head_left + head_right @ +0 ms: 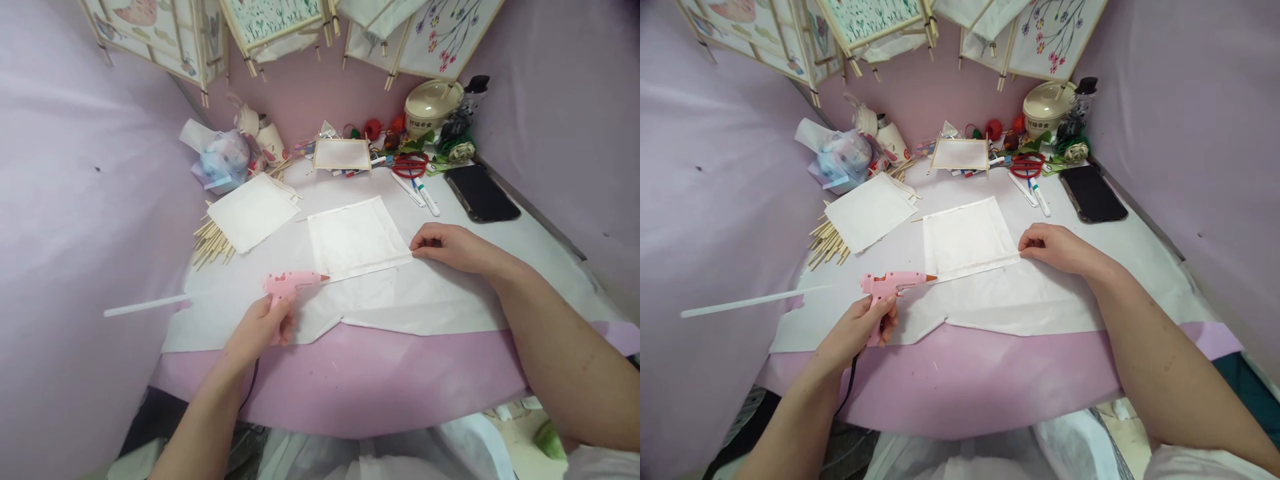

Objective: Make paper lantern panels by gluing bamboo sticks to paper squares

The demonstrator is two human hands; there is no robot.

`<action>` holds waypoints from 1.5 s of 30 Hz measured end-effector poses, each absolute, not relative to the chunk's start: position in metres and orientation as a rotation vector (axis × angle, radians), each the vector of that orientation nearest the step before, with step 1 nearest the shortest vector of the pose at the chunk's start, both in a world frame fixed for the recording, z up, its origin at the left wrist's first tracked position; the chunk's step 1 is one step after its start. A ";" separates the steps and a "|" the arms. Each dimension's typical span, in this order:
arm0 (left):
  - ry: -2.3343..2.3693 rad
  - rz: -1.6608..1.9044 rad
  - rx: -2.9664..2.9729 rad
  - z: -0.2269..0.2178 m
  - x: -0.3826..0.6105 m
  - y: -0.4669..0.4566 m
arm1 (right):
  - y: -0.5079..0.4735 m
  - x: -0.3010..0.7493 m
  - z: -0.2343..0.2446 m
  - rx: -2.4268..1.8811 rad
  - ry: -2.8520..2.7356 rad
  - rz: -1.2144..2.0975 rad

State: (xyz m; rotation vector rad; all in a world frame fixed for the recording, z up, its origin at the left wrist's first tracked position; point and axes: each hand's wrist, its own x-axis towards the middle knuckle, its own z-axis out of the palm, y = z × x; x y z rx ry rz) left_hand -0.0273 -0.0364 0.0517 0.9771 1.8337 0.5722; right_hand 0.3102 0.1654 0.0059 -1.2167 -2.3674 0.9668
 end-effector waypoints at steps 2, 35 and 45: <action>1.845 0.564 0.984 0.051 -0.028 -0.037 | 0.165 0.310 0.005 -1.217 -2.364 0.963; 1.848 0.525 1.053 0.063 -0.022 -0.033 | 0.168 0.312 0.001 -1.192 -2.383 0.970; 1.845 0.524 1.059 0.059 -0.025 -0.033 | 0.169 0.312 0.001 -1.199 -2.400 0.944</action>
